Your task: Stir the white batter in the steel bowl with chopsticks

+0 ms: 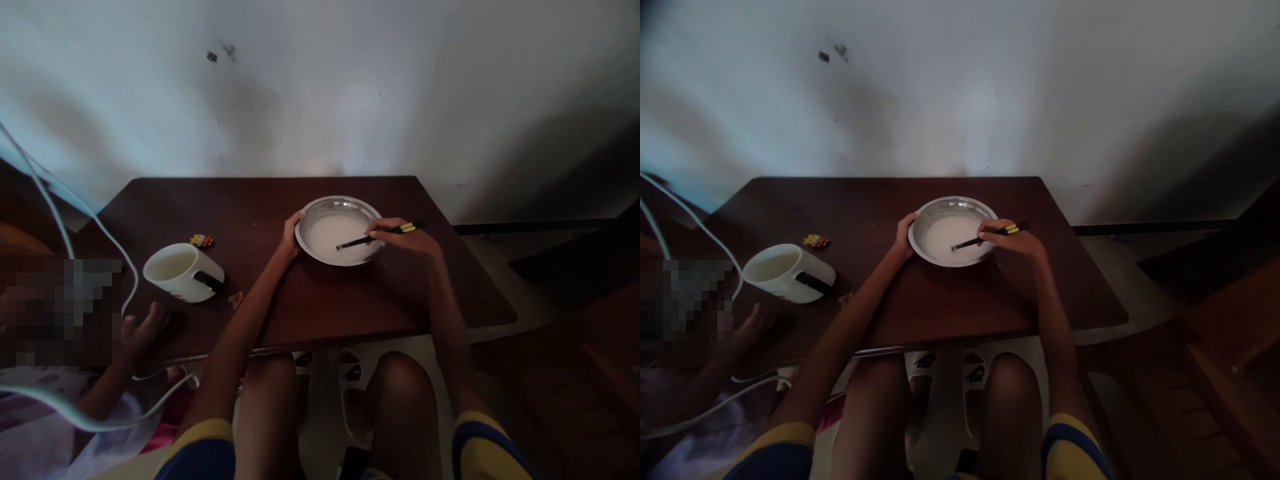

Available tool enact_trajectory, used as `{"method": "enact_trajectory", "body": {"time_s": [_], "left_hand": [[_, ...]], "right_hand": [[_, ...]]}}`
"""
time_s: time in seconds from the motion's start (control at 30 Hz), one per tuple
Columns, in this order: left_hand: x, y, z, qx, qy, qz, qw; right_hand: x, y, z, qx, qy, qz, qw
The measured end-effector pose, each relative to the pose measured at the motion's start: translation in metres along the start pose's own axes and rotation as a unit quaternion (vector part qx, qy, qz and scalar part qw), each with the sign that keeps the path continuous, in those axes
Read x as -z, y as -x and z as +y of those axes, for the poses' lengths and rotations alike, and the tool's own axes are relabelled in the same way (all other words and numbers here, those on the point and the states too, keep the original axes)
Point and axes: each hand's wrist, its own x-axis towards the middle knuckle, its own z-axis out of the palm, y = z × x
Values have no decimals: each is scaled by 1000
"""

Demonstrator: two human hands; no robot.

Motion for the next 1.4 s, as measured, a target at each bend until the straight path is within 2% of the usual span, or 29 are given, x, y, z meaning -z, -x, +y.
{"method": "enact_trajectory", "body": {"time_s": [0.1,0.2,0.3,0.4,0.5,0.57,0.63,0.7,0.8,0.9,0.97,1.03,1.13,1.23,1.33,1.4], "left_hand": [[-1,0,0,-2,3,-2,1000],[-2,0,0,0,9,-2,1000],[-3,1,1,1,8,8,1000],[-4,2,2,0,-1,25,1000],[-4,2,2,-4,-5,30,1000],[-3,1,1,-8,-4,26,1000],[-2,0,0,-9,-3,25,1000],[0,-2,-1,-6,-5,26,1000],[2,-3,-3,-3,-10,21,1000],[3,-4,-3,-8,-9,14,1000],[3,-5,-3,-7,-7,13,1000],[3,-4,-3,-2,-8,16,1000],[2,-2,-1,5,-14,23,1000],[-2,1,1,1,-16,25,1000],[-5,3,4,-8,-13,23,1000],[-5,4,4,-5,-14,22,1000]], "right_hand": [[-13,-7,-1,-1,44,49,998],[-5,-3,5,-21,32,83,996],[3,2,5,-14,-8,40,999],[-8,-3,-1,8,-8,-7,1000],[-18,-11,0,2,23,44,999],[-11,-9,5,-15,30,97,995],[1,-3,10,-29,22,112,993],[8,1,10,-27,9,79,996],[-2,-3,3,-2,29,34,999],[-15,-10,2,8,80,76,994],[-9,-8,6,-7,89,107,990],[3,-1,9,-21,70,106,992],[11,5,4,-13,23,41,999],[-8,-3,-4,14,19,-3,1000],[-21,-12,-1,14,59,55,997],[-14,-9,7,-15,71,116,991]]}}
